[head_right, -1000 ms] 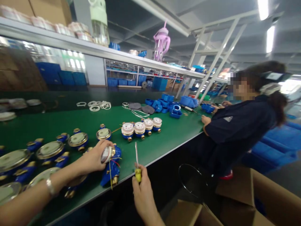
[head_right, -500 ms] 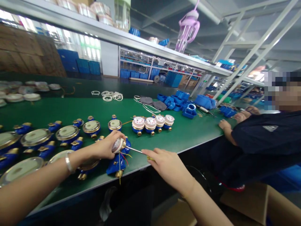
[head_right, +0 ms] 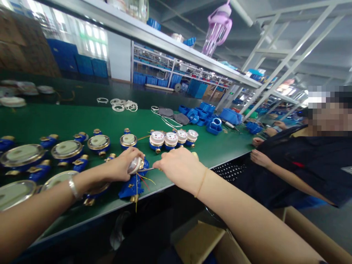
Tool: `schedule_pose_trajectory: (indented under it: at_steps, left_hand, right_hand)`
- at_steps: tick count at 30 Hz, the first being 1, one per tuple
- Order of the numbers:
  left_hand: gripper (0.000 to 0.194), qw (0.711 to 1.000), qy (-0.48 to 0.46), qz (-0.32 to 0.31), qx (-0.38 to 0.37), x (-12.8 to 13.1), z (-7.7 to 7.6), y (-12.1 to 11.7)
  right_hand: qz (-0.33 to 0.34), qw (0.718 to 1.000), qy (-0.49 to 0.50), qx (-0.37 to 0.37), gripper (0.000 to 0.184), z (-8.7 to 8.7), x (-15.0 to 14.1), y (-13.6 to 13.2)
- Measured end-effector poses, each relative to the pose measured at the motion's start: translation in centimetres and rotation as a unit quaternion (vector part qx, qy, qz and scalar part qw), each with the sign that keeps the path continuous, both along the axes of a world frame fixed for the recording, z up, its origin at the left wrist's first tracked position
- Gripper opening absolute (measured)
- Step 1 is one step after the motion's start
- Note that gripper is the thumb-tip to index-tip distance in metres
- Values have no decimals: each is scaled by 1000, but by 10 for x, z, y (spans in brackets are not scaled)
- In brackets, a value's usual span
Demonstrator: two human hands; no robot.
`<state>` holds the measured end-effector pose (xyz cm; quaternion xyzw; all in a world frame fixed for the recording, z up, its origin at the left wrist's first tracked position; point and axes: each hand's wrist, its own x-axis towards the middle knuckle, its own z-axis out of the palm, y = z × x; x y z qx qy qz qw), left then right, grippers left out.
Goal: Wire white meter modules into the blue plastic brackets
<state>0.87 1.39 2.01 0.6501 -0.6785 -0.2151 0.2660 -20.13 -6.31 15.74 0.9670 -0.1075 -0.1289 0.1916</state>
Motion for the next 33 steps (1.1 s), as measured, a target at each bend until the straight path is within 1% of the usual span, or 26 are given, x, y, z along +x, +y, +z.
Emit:
schedule_pose_trajectory:
  at_steps: [4, 8, 11, 14, 17, 21, 24, 26, 28, 31, 33]
  left_hand:
    - [69, 1000, 0, -1, -2, 1, -1, -1]
    - [71, 1000, 8, 4, -4, 3, -3, -2]
    - [72, 1000, 15, 9, 3, 4, -3, -2]
    - [71, 1000, 17, 6, 11, 4, -1, -1]
    - [72, 1000, 18, 3, 25, 6, 1, 0]
    - [73, 999, 18, -1, 38, 8, 2, 0]
    - [70, 999, 16, 6, 29, 5, 3, 0]
    - [69, 1000, 14, 13, 22, 0, 5, 0]
    - [68, 1000, 9, 17, 20, -6, 6, 0]
    - [68, 1000, 1, 24, 17, -12, 6, 0]
    - [69, 999, 2, 32, 17, -11, 5, 0]
  right_hand:
    - [-7, 1000, 28, -6, 28, 8, 13, 9]
    - [-15, 998, 60, -23, 34, 16, 21, 19]
    - [-12, 997, 73, -30, 35, 18, 26, 19]
    - [12, 997, 71, -26, 34, 17, 30, 9]
    - [28, 997, 71, 3, 30, 14, 31, -9]
    - [11, 995, 72, 64, 34, 4, 23, -34]
    - [-6, 994, 61, 96, 35, -4, 13, -39]
    - [-24, 994, 57, 94, 34, -5, 7, -31]
    - [-40, 995, 55, 77, 34, -2, 6, -13]
    - [-70, 994, 72, 35, 35, 8, 12, 19]
    - [-82, 992, 90, 16, 34, 16, 19, 32]
